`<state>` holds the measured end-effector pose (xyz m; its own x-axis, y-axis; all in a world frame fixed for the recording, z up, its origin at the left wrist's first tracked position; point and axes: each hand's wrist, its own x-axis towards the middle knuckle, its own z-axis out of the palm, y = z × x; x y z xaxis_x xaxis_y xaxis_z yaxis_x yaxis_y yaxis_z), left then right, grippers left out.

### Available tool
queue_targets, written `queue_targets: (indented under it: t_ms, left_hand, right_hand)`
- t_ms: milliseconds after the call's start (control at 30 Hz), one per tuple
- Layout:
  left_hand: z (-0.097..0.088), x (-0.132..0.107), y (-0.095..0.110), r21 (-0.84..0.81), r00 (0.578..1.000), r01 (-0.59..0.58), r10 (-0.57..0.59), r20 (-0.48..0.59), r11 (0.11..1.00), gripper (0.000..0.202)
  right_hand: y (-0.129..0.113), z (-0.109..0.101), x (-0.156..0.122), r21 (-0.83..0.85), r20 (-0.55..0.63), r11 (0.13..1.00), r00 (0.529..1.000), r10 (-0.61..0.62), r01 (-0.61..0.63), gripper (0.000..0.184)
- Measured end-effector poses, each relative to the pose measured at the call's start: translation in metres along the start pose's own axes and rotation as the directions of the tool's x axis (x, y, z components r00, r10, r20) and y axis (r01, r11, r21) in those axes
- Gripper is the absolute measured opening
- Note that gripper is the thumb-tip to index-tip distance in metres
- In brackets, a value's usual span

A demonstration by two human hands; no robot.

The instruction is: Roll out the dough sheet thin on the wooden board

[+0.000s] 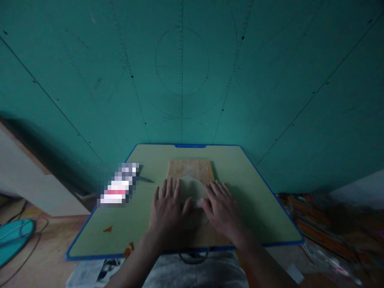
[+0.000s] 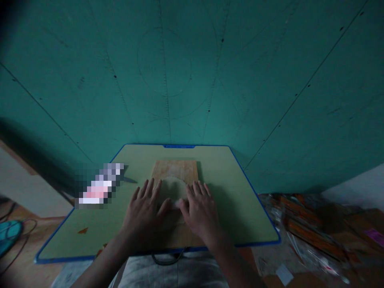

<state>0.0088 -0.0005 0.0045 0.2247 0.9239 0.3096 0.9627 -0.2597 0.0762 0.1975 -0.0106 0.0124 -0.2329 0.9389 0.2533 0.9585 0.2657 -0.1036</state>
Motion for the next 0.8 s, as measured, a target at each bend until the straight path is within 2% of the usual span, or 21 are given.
queue_targets:
  t_ms: [133,233,300,400,533,667,800]
  left_hand:
    - [0.003,-0.030,0.000,0.003,0.991,-0.104,0.104,-0.082,0.995,0.052]
    - [0.003,-0.033,-0.001,-0.059,0.971,-0.215,0.208,-0.115,0.975,0.040]
    - [-0.002,-0.027,0.000,-0.137,0.970,-0.235,0.223,-0.102,0.962,0.035]
    - [-0.010,-0.013,0.003,-0.243,0.983,-0.183,0.180,-0.037,0.953,0.023]
    - [-0.017,0.000,0.005,-0.319,0.990,-0.129,0.138,0.004,0.939,0.023]
    - [-0.022,0.008,-0.001,-0.398,0.982,-0.144,0.180,0.053,0.906,0.021]
    - [-0.028,0.026,-0.004,-0.371,0.966,-0.101,0.179,0.184,0.923,0.018]
  right_hand:
    - [-0.004,0.002,-0.024,0.010,-0.043,1.000,0.999,-0.027,0.027,0.053]
    - [-0.004,0.001,-0.022,0.011,-0.031,1.000,0.999,-0.022,0.023,0.054]
    - [-0.003,0.000,-0.012,0.013,-0.003,1.000,1.000,-0.007,0.007,0.052]
    - [-0.002,-0.004,0.007,0.024,0.051,1.000,0.999,0.011,-0.013,0.047]
    - [-0.001,-0.009,0.025,0.034,0.092,0.998,0.995,0.040,-0.043,0.043]
    - [-0.003,-0.011,0.036,0.068,0.137,0.995,0.989,0.059,-0.069,0.045]
    - [-0.006,-0.009,0.050,0.106,0.141,0.993,0.989,0.037,-0.053,0.048]
